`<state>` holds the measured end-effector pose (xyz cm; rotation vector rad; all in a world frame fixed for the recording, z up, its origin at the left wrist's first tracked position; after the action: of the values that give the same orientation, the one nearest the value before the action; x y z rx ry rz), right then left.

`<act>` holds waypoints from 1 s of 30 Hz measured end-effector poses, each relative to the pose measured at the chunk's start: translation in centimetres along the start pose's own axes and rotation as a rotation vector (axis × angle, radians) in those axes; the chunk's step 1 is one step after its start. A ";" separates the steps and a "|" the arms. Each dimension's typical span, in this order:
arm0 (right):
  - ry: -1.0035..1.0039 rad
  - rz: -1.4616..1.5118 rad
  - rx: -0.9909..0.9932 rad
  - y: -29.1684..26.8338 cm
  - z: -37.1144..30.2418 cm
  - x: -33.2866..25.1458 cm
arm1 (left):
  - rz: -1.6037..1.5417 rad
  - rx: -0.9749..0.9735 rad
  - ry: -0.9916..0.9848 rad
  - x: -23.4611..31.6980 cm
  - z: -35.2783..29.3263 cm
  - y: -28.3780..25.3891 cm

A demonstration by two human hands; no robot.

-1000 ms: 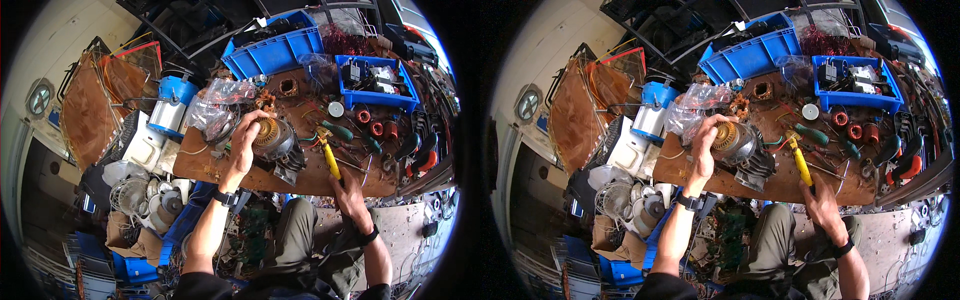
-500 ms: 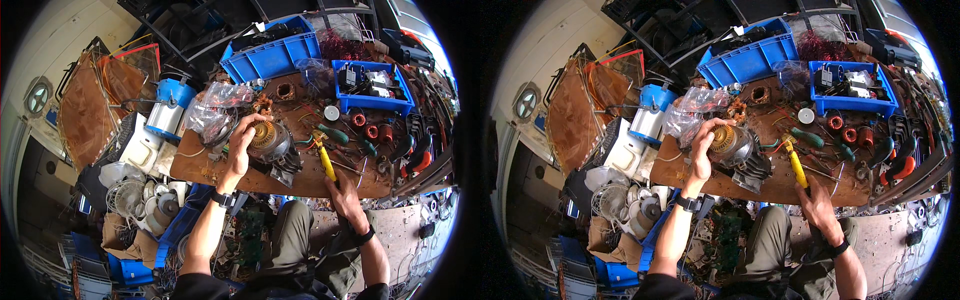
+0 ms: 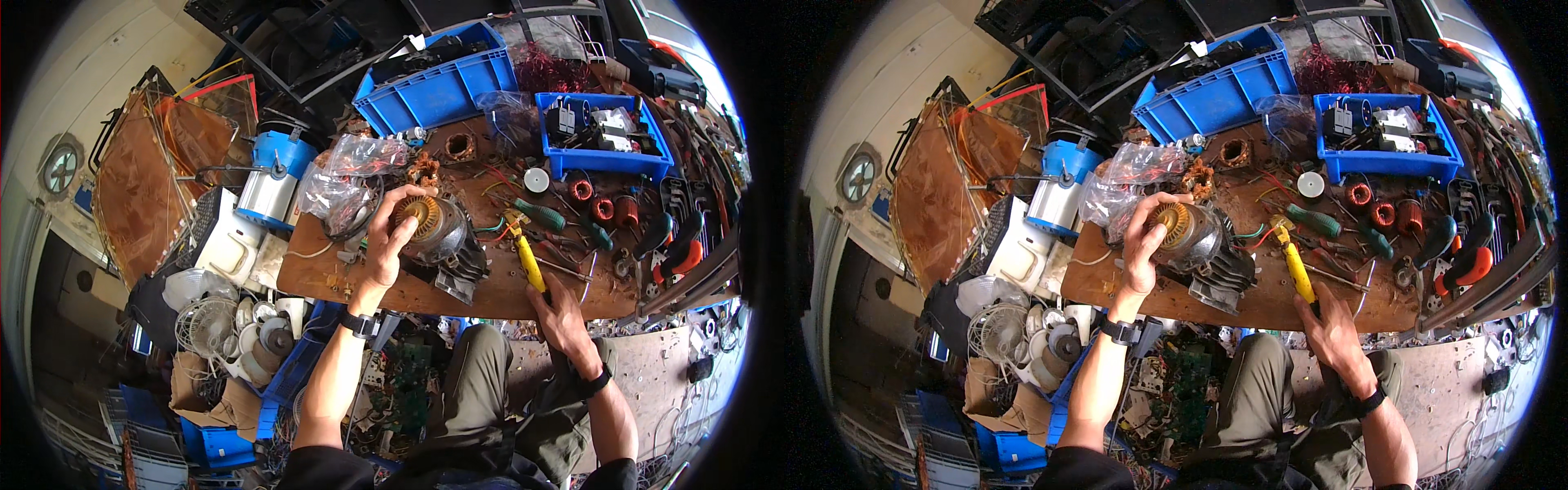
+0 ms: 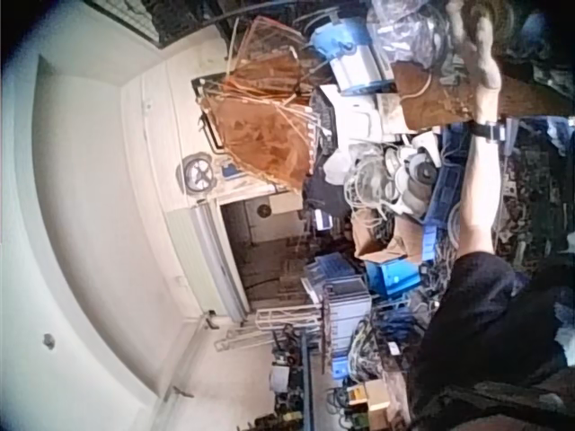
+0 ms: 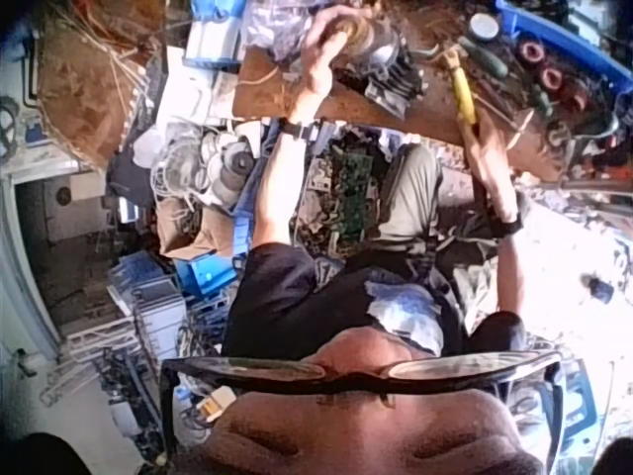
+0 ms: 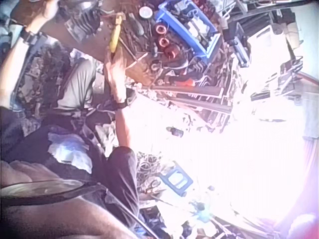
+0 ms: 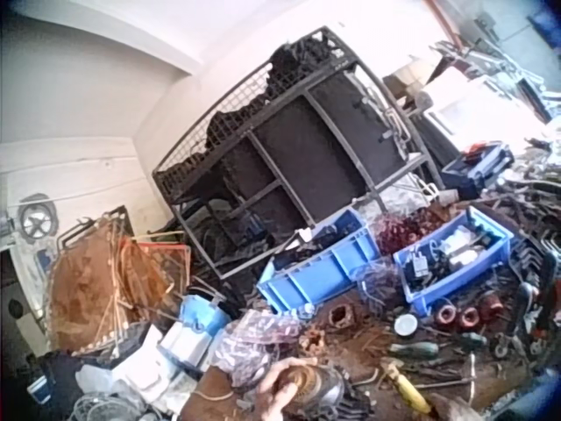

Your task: Dismantling an electric motor using a hammer and pliers to extract components.

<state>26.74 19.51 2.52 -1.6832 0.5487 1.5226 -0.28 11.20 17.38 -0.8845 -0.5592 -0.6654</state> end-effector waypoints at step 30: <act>-0.061 0.019 0.023 0.0 -0.1 1.3 | -0.016 -0.062 -0.001 1.0 0.2 0.9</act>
<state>27.10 19.65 1.32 -1.6130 0.5493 1.5699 0.99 11.52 17.75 -0.9391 -0.5494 -0.6998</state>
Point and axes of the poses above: each hand's wrist, its own z-axis towards the middle knuckle, its own y-axis out of the palm, x = y × z, the point moved 6 cm from there along z, towards the middle knuckle, and after that the axes turned 14 degrees about z, right-handed, at the moved point
